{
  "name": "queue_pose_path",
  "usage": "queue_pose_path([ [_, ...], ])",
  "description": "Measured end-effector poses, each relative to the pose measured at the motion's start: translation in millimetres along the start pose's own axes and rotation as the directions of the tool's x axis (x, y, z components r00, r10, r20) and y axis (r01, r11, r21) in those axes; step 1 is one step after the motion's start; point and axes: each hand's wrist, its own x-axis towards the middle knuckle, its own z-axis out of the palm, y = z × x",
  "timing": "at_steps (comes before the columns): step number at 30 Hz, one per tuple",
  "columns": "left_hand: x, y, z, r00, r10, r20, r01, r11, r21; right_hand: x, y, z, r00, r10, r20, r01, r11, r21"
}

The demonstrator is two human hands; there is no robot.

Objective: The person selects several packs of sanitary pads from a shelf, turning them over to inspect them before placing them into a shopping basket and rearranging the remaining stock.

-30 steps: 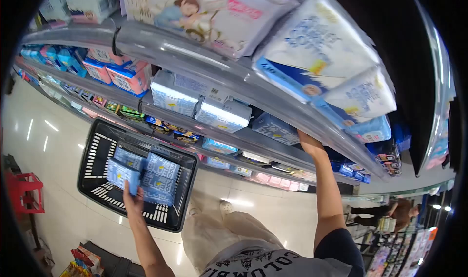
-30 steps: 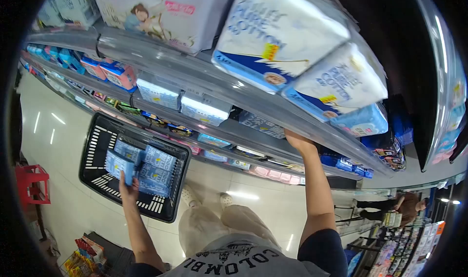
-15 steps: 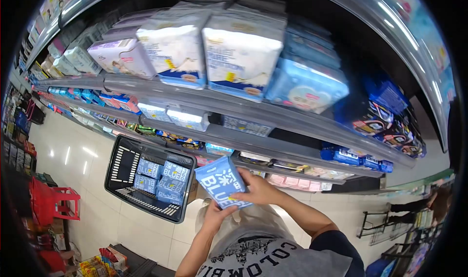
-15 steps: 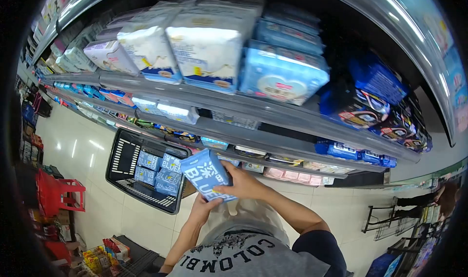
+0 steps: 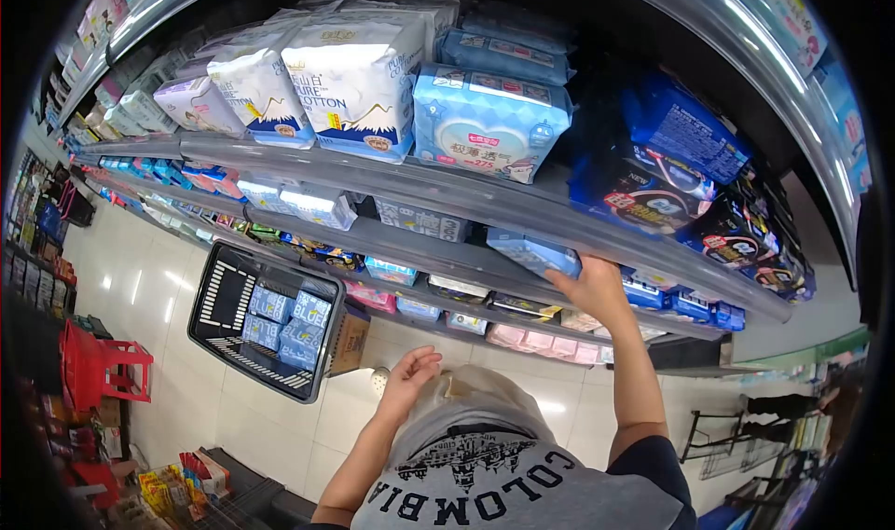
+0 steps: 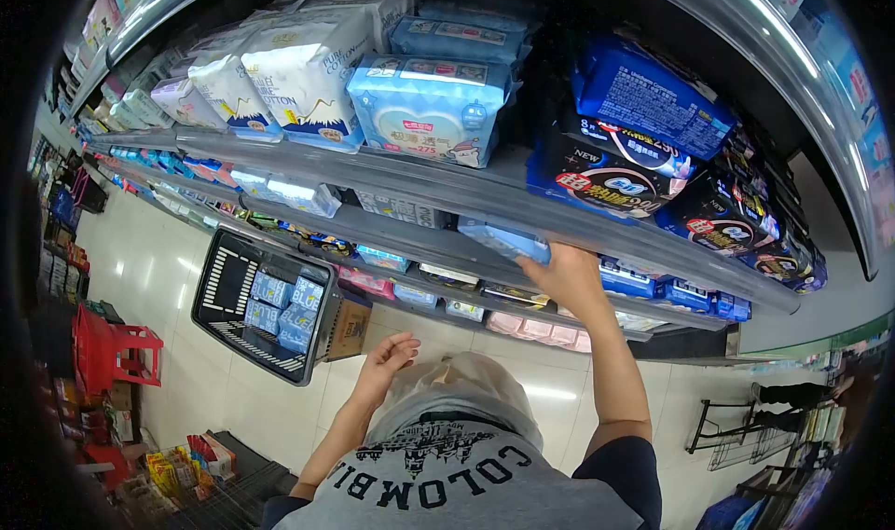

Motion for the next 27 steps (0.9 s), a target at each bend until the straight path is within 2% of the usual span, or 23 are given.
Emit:
queue_pose_path([
  [1,-2,-1,0,1.000,0.005,-0.006,-0.005,1.000,-0.001,4,2,0,1.000,-0.007,0.000,0.007,1.000,0.003],
  [3,-8,-2,-1,0.998,-0.039,-0.057,0.037,0.999,-0.037,11,6,4,0.990,0.122,0.073,-0.112,0.986,-0.122],
  [4,-9,-3,-1,0.997,-0.035,-0.067,0.033,0.999,-0.037,15,9,8,0.991,0.113,0.075,-0.104,0.988,-0.116],
  [6,-11,-7,-3,0.993,-0.039,-0.113,0.033,0.998,-0.048,21,16,23,0.997,0.047,0.061,-0.030,0.966,-0.256],
  [13,-23,-9,-8,0.981,-0.009,-0.191,0.001,0.999,-0.045,19,35,59,0.999,-0.020,0.026,0.027,0.957,-0.288],
  [15,-25,-15,-12,0.981,-0.017,-0.192,0.005,0.998,-0.063,12,32,60,0.984,-0.118,-0.131,0.062,0.928,-0.367],
  [16,-26,-17,-13,0.982,-0.020,-0.190,0.008,0.998,-0.060,7,27,58,0.985,-0.113,-0.131,0.058,0.929,-0.366],
  [18,-26,-20,-15,0.979,-0.022,-0.202,0.009,0.998,-0.063,-2,12,51,0.977,-0.142,-0.162,0.101,0.967,-0.235],
  [19,-26,-23,-17,0.981,-0.023,-0.194,0.012,0.998,-0.058,-8,4,52,0.977,-0.134,-0.166,0.092,0.967,-0.237],
  [21,-25,-28,-20,0.976,-0.032,-0.215,0.014,0.996,-0.086,-23,-15,59,0.943,-0.279,-0.181,0.280,0.960,-0.021],
  [22,-24,-29,-20,0.977,-0.034,-0.209,0.017,0.996,-0.084,-30,-23,66,0.945,-0.274,-0.182,0.274,0.961,-0.025],
  [24,-24,-32,-21,0.970,-0.064,-0.235,0.047,0.996,-0.078,-41,-35,85,0.926,-0.358,-0.121,0.365,0.930,0.044],
  [25,-23,-34,-22,0.969,-0.070,-0.238,0.052,0.995,-0.081,-43,-38,93,0.927,-0.357,-0.115,0.364,0.930,0.047],
  [27,-24,-37,-25,0.966,-0.064,-0.249,0.037,0.993,-0.110,-48,-47,108,0.950,-0.307,-0.050,0.311,0.927,0.209],
])
